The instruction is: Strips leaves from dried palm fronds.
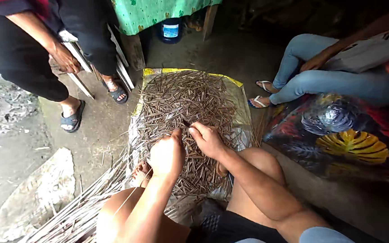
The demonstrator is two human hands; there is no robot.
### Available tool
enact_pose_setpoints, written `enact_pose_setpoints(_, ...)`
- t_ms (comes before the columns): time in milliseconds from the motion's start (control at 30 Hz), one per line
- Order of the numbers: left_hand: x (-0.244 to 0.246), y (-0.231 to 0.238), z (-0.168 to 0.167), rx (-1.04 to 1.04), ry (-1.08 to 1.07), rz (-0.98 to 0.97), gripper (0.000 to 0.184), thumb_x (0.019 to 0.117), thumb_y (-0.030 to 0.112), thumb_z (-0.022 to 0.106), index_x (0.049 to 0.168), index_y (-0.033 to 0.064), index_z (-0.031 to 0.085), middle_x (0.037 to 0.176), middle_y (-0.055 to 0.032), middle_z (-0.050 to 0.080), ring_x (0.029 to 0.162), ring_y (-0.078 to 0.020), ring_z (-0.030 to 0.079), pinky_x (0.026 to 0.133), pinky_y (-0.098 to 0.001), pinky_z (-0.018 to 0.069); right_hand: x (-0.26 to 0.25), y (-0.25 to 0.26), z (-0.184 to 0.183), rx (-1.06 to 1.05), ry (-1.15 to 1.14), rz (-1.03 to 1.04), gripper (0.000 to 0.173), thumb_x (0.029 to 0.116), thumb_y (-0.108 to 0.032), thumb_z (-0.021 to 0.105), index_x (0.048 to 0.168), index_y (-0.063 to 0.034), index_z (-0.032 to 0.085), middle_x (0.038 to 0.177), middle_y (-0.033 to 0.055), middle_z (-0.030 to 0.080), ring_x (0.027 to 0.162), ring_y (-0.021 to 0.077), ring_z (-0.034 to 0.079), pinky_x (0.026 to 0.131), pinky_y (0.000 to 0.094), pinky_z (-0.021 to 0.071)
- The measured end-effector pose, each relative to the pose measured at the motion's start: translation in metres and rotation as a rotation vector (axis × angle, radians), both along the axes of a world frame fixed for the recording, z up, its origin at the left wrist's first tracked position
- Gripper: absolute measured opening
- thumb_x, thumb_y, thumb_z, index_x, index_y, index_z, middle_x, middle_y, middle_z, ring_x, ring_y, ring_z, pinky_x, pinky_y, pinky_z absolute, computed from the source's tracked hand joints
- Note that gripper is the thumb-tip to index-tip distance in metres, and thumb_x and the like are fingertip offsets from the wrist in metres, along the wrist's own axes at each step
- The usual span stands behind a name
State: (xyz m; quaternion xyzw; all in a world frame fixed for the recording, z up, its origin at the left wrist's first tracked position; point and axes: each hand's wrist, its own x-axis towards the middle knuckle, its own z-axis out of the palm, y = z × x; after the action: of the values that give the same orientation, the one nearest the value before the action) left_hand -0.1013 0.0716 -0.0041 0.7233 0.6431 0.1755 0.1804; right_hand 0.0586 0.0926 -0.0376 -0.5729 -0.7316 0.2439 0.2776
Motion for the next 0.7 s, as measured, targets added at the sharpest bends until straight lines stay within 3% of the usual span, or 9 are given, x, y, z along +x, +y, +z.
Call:
enact_pose_setpoints(100, 0.001, -0.001, 0.001, -0.010, -0.035, -0.044, 0.022, 0.0979, 0.008, 0.058, 0.114, 0.0085, 0.074, 0.079, -0.0184, 0.070, 0.073, -0.0419, 0.070, 0.061, -0.0601, 0.0531, 0.017, 0.014, 0.003, -0.025, -0.042, -0.119, 0.033, 0.1092, -0.021, 0.046, 0.108, 0.0036, 0.068, 0.077, 0.0175, 0.065, 0.069, 0.0306, 0.065, 0.066, 0.0516, 0.0535)
enact_pose_setpoints(200, -0.005, -0.003, 0.003, 0.001, -0.059, -0.071, 0.027, 0.0947, 0.006, 0.061, 0.117, 0.0108, 0.075, 0.079, -0.0173, 0.071, 0.072, -0.0404, 0.070, 0.061, -0.0606, 0.0531, 0.046, 0.036, 0.003, -0.093, -0.028, -0.311, 0.038, 0.1106, -0.022, 0.041, 0.112, 0.0059, 0.067, 0.091, 0.0223, 0.067, 0.086, 0.0354, 0.067, 0.081, 0.0569, 0.0515)
enact_pose_setpoints(300, -0.012, -0.003, 0.005, -0.012, -0.047, -0.073, 0.025, 0.0961, 0.007, 0.060, 0.117, 0.0125, 0.074, 0.077, -0.0179, 0.069, 0.072, -0.0417, 0.070, 0.061, -0.0612, 0.0519, 0.070, 0.047, 0.000, -0.120, -0.003, -0.471, 0.043, 0.1117, -0.025, 0.038, 0.122, 0.0058, 0.065, 0.101, 0.0256, 0.068, 0.096, 0.0374, 0.067, 0.088, 0.0579, 0.0498)
enact_pose_setpoints(367, -0.015, -0.003, 0.007, -0.041, -0.013, -0.064, 0.021, 0.0986, 0.009, 0.059, 0.113, 0.0125, 0.073, 0.077, -0.0187, 0.069, 0.073, -0.0427, 0.070, 0.060, -0.0610, 0.0515, 0.082, 0.049, -0.005, -0.106, 0.032, -0.519, 0.043, 0.1120, -0.027, 0.036, 0.133, 0.0021, 0.059, 0.100, 0.0240, 0.066, 0.088, 0.0350, 0.065, 0.084, 0.0561, 0.0498)
enact_pose_setpoints(467, -0.013, -0.001, 0.010, -0.075, 0.042, -0.066, 0.023, 0.0998, 0.009, 0.057, 0.116, 0.0138, 0.073, 0.081, -0.0186, 0.070, 0.078, -0.0415, 0.071, 0.063, -0.0592, 0.0527, 0.084, 0.035, -0.001, 0.022, 0.073, -0.375, 0.041, 0.1103, -0.026, 0.040, 0.145, -0.0050, 0.050, 0.090, 0.0167, 0.063, 0.070, 0.0263, 0.058, 0.069, 0.0486, 0.0504)
enact_pose_setpoints(533, -0.009, -0.001, 0.011, -0.050, 0.035, -0.094, 0.023, 0.0994, 0.008, 0.058, 0.115, 0.0129, 0.074, 0.082, -0.0186, 0.071, 0.078, -0.0412, 0.071, 0.064, -0.0592, 0.0529, 0.074, 0.015, 0.014, 0.128, -0.021, -0.179, 0.044, 0.1081, -0.025, 0.050, 0.147, -0.0035, 0.050, 0.103, 0.0198, 0.069, 0.078, 0.0284, 0.066, 0.073, 0.0496, 0.0563)
enact_pose_setpoints(567, -0.007, -0.002, 0.009, -0.020, 0.021, -0.121, 0.023, 0.0995, 0.009, 0.059, 0.116, 0.0123, 0.075, 0.082, -0.0186, 0.071, 0.077, -0.0412, 0.071, 0.063, -0.0596, 0.0532, 0.069, 0.007, 0.019, 0.190, -0.086, -0.100, 0.043, 0.1056, -0.023, 0.056, 0.143, -0.0020, 0.055, 0.100, 0.0196, 0.070, 0.076, 0.0281, 0.067, 0.071, 0.0488, 0.0570)
enact_pose_setpoints(633, -0.002, -0.004, 0.007, 0.017, -0.019, -0.195, 0.023, 0.0983, 0.008, 0.059, 0.115, 0.0111, 0.075, 0.081, -0.0183, 0.071, 0.075, -0.0413, 0.071, 0.062, -0.0607, 0.0534, 0.065, 0.000, 0.023, 0.321, -0.193, 0.027, 0.028, 0.0978, -0.015, 0.066, 0.120, 0.0027, 0.069, 0.082, 0.0150, 0.067, 0.064, 0.0242, 0.062, 0.061, 0.0430, 0.0550)
enact_pose_setpoints(700, 0.003, -0.006, 0.006, 0.025, -0.070, -0.270, 0.017, 0.0987, 0.009, 0.061, 0.109, 0.0092, 0.074, 0.079, -0.0176, 0.070, 0.074, -0.0407, 0.071, 0.063, -0.0607, 0.0537, 0.076, -0.004, 0.025, 0.379, -0.268, 0.078, 0.016, 0.0953, -0.014, 0.067, 0.100, 0.0002, 0.072, 0.073, 0.0110, 0.065, 0.059, 0.0221, 0.061, 0.056, 0.0407, 0.0530)
